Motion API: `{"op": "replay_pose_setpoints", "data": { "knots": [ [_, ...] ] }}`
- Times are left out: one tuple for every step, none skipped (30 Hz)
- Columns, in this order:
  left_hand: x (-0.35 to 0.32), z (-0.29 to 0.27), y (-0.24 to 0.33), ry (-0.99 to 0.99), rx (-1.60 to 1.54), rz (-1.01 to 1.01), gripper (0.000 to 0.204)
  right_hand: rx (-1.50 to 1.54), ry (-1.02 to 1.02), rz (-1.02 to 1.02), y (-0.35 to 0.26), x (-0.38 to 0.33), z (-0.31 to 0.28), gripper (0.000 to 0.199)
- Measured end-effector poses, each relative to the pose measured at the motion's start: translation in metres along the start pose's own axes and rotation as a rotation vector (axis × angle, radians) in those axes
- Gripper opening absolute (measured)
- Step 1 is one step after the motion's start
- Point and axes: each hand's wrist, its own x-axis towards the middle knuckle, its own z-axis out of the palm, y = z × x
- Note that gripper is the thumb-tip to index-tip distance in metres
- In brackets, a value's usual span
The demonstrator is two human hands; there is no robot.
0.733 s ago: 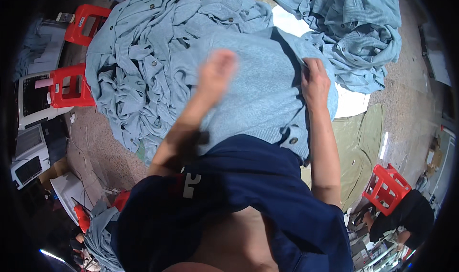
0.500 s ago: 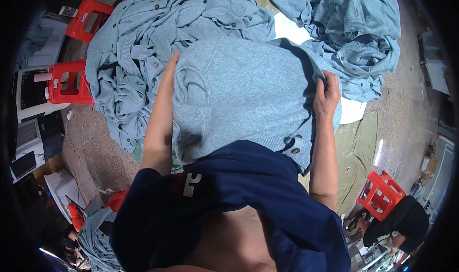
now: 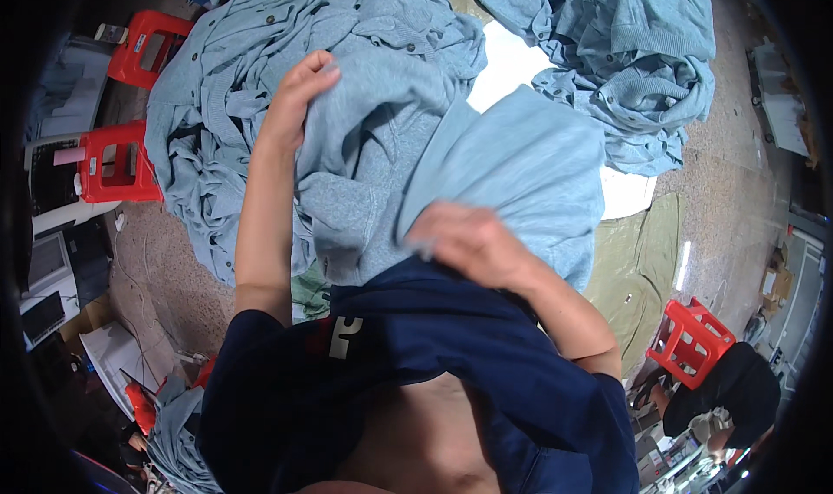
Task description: Buttoning a series of blue knit cardigans while sitting on a workshop floor.
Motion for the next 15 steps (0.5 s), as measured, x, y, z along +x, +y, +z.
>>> {"op": "replay_pose_setpoints", "data": {
  "knots": [
    [-0.007,0.014,0.009,-0.066,0.141,0.084,0.021,-0.004,-0.194,-0.042,-0.006,0.006,0.003,0.024],
    [-0.019,0.034,0.021,-0.1,0.242,0.101,0.026,-0.093,-0.221,-0.069,-0.005,0.008,0.002,0.025],
    [-0.03,0.048,0.026,-0.133,0.34,0.12,0.031,-0.182,-0.25,-0.094,-0.003,0.01,0.0,0.026],
    [-0.037,0.05,0.023,-0.166,0.43,0.165,0.033,-0.357,-0.107,-0.084,-0.009,0.016,-0.006,0.028],
    [-0.046,0.054,0.023,-0.198,0.46,0.147,0.032,-0.481,0.035,-0.142,-0.005,0.021,-0.014,0.026],
    [-0.053,0.058,0.023,-0.229,0.49,0.129,0.032,-0.474,0.128,-0.145,-0.003,0.027,-0.02,0.023],
    [-0.061,0.063,0.025,-0.258,0.488,0.067,0.03,-0.421,0.173,-0.174,-0.002,0.035,-0.025,0.02],
    [-0.068,0.068,0.026,-0.253,0.49,0.057,0.03,-0.378,0.111,-0.113,0.002,0.042,-0.025,0.02],
    [-0.073,0.075,0.026,-0.21,0.428,0.006,0.032,-0.336,0.048,-0.053,0.006,0.047,-0.026,0.02],
    [-0.077,0.078,0.027,-0.167,0.368,-0.041,0.035,-0.366,-0.03,-0.076,0.018,0.05,-0.025,0.021],
    [-0.079,0.077,0.027,-0.146,0.366,-0.023,0.042,-0.321,-0.025,-0.064,0.03,0.051,-0.022,0.021],
    [-0.08,0.075,0.028,-0.125,0.369,-0.03,0.046,-0.277,-0.02,-0.052,0.037,0.051,-0.02,0.021],
    [-0.082,0.072,0.029,-0.095,0.373,-0.035,0.05,-0.239,-0.011,-0.003,0.038,0.05,-0.021,0.022],
    [-0.083,0.067,0.028,-0.086,0.366,-0.055,0.054,-0.247,0.073,-0.042,0.042,0.049,-0.022,0.022],
    [-0.084,0.058,0.024,-0.072,0.4,-0.111,0.049,-0.256,0.158,-0.08,0.047,0.048,-0.023,0.023]
  ]
}}
